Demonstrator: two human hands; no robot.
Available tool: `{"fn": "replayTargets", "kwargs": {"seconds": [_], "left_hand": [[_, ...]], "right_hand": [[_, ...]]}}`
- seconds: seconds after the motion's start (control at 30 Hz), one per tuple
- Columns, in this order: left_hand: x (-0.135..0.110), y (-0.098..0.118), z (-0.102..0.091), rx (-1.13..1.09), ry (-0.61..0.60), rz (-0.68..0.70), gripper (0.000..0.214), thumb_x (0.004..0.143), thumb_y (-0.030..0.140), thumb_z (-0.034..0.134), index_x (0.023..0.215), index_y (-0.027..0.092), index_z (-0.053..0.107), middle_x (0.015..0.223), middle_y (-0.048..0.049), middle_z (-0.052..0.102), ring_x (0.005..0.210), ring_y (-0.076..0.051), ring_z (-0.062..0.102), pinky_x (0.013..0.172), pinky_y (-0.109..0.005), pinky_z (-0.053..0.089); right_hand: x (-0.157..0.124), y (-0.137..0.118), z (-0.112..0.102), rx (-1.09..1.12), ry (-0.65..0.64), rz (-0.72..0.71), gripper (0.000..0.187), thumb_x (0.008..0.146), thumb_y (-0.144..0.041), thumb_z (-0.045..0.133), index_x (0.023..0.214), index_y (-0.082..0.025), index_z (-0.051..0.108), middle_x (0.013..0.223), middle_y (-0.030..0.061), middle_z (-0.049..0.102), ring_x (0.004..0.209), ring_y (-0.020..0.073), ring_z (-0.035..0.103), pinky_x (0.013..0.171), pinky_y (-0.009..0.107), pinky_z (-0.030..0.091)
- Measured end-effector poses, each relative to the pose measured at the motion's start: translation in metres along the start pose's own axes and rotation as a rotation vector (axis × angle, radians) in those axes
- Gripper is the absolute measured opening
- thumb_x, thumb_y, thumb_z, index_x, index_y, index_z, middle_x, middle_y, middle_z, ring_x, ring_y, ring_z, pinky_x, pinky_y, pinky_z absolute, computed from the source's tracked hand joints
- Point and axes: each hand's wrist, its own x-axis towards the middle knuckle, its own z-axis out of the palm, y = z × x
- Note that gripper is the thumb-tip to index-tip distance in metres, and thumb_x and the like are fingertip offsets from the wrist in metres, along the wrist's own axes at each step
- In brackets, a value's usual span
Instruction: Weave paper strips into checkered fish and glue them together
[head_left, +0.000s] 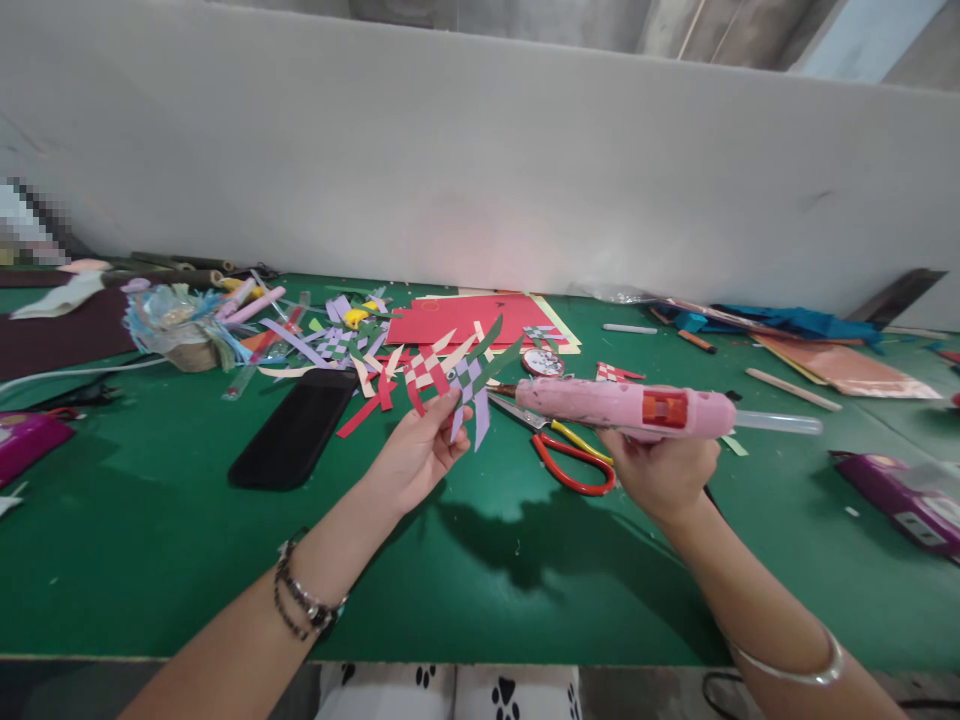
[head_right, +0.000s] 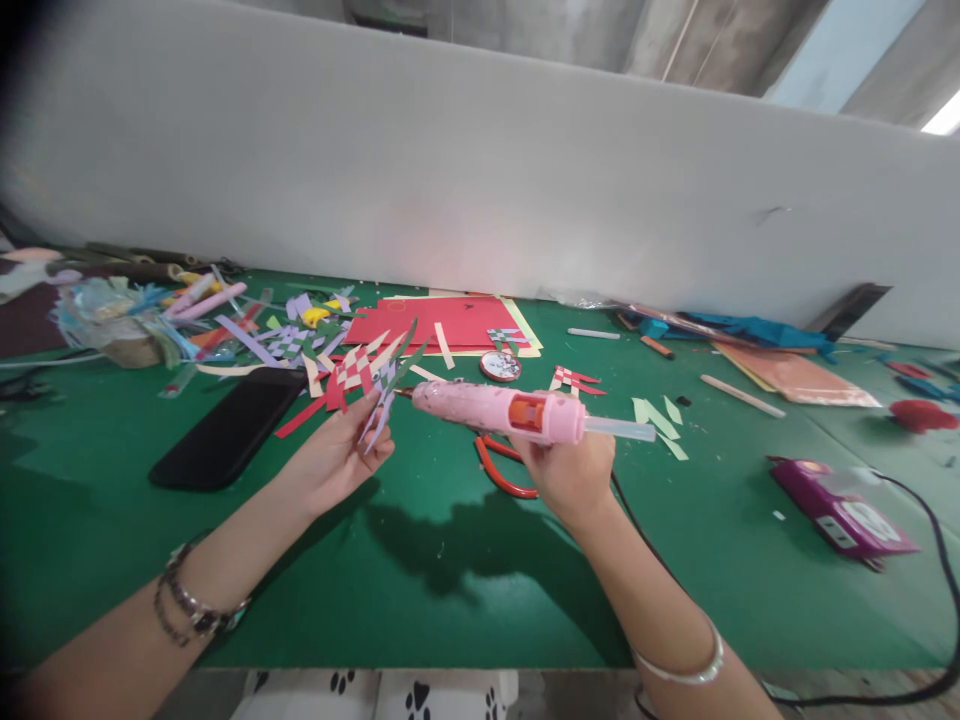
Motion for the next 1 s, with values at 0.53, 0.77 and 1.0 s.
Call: {"fn": "replayTargets", "kwargs": {"seconds": [0.53,0.77,1.0], "left_hand": [[-0.0016,0.0023,0.003,0.013,0.031,0.006,0.034,0.083,0.013,0.044,0.05,0.011,0.053,0.038,0.0049,0.049,0.027,-0.002,0.04,0.033,-0.012,0.038],[-0.002,0.0022,0.0029,0.003,0.023,0.013,0.031,0.082,0.012,0.046,0.053,0.011,0.054,0.038,0.0051,0.049,0.027,-0.002,0.04,0.033,-0.011,0.038],[-0.0011,0.0024,0.0015,0.009,0.016,-0.001,0.023,0.078,0.015,0.054,0.055,0.012,0.053,0.04,0.0051,0.051,0.027,-0.001,0.04,0.034,-0.01,0.038]], "right_hand": [[-0.0027,0.0011,-0.0001,0.023,0.024,-0.002,0.022,0.082,-0.036,0.043,0.072,-0.016,0.049,0.05,0.0002,0.053,0.038,0.0103,0.048,0.035,0.02,0.028],[-0.0043,0.0014,-0.0005,0.048,0.019,0.02,0.024,0.081,-0.038,0.043,0.072,-0.017,0.05,0.05,0.0001,0.052,0.04,0.0108,0.048,0.036,0.02,0.03],[-0.0067,0.0014,0.0001,0.065,0.016,0.035,0.023,0.079,-0.038,0.045,0.072,-0.017,0.052,0.05,0.0004,0.05,0.042,0.012,0.048,0.039,0.021,0.034]]}}
